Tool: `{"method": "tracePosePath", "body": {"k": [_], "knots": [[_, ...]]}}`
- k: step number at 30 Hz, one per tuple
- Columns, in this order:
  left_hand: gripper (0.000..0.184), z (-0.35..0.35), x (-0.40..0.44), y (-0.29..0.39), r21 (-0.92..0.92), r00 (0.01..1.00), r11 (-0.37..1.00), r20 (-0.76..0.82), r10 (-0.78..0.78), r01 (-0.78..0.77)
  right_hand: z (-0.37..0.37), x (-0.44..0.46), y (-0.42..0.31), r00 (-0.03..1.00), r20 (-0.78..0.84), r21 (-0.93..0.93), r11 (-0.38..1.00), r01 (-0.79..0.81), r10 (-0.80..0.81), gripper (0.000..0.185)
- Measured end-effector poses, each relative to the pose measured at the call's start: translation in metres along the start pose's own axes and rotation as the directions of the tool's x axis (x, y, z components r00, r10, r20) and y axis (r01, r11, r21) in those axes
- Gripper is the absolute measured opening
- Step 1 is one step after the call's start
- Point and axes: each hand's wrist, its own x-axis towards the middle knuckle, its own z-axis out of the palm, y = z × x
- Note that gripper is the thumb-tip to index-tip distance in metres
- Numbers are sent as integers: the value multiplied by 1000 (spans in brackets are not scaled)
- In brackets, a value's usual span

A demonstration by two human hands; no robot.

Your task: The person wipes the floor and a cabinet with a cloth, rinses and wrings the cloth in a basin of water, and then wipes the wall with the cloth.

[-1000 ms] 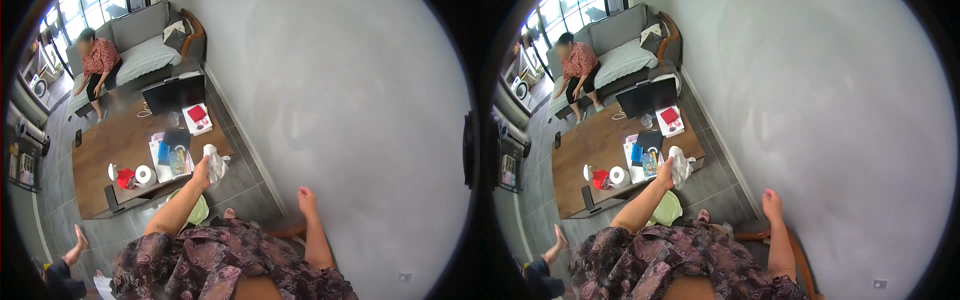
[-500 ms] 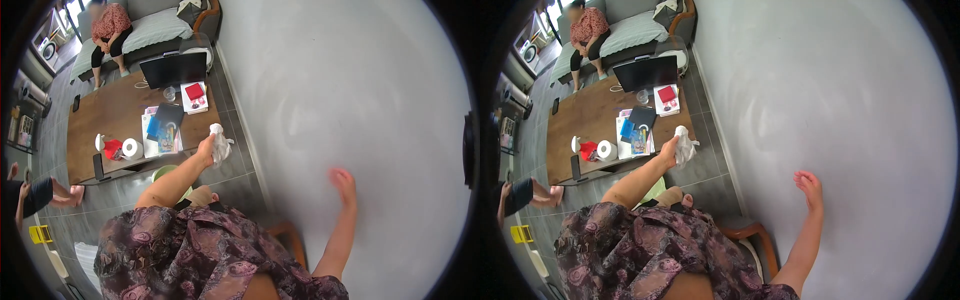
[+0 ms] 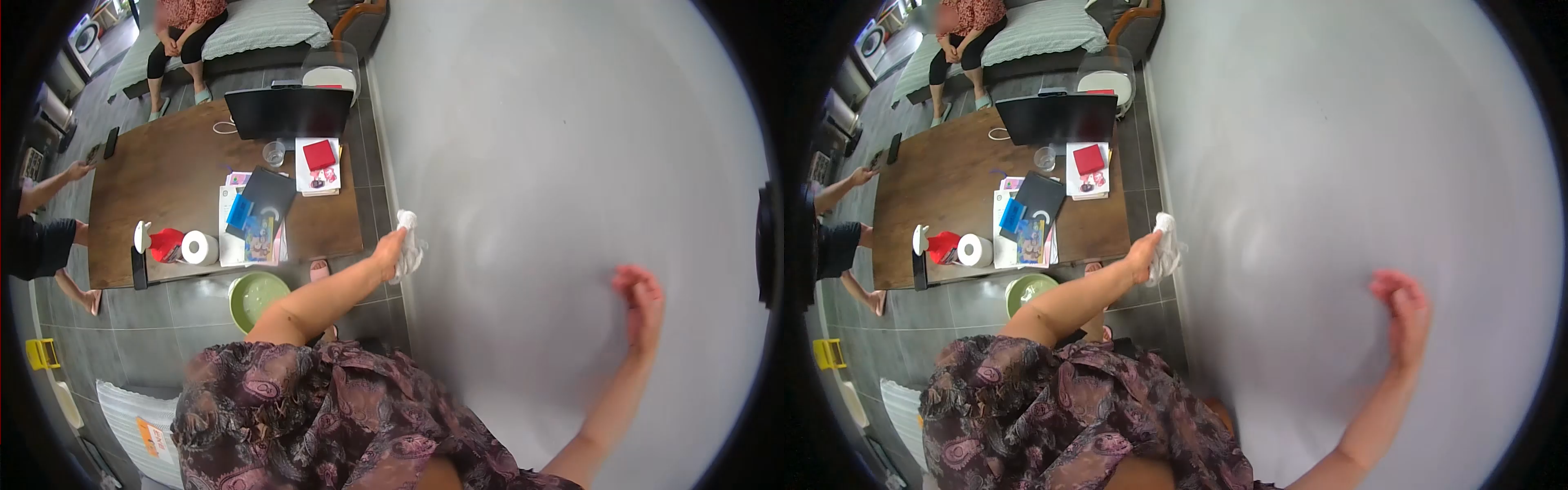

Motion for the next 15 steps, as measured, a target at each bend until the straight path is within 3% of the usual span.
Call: {"method": "tracePosePath", "body": {"k": [1, 3, 5, 7, 9, 11, 12, 13, 15], "knots": [[36, 3, 6, 6, 3, 1000, 1000, -18, -6, 6, -6, 29, -22, 999, -32, -29, 999, 39, -40, 34], [36, 6, 19, 15, 4, 998, 1000, -63, -30, 30, -15, 94, -78, 981, 119, 35, 988, 152, -155, 37], [37, 4, 41, 26, 19, 997, 999, -65, -33, 34, -8, 150, -129, 959, 97, 186, 952, 244, -265, 40], [38, 7, 62, 40, 37, 996, 998, -79, -47, 50, -9, 201, -173, 958, -114, 228, 932, 283, -264, 37], [43, 9, 92, 45, 92, 990, 995, -142, -23, 36, 32, 236, -216, 862, -502, 608, 682, 407, -67, 43], [45, 27, 111, 61, 140, 981, 989, -195, -7, 35, 31, 265, -225, 914, -364, 675, 626, 390, -178, 44], [46, 43, 115, 75, 161, 976, 986, -219, -3, 39, -2, 275, -220, 925, -9, 573, 756, 315, -379, 42], [47, 58, 122, 88, 181, 970, 983, -243, 3, 42, -25, 282, -215, 805, 372, 421, 857, 298, -463, 40], [45, 72, 165, 93, 232, 967, 971, -231, 108, -53, -40, 288, -202, 865, 243, 441, 844, 304, -439, 41]]}}
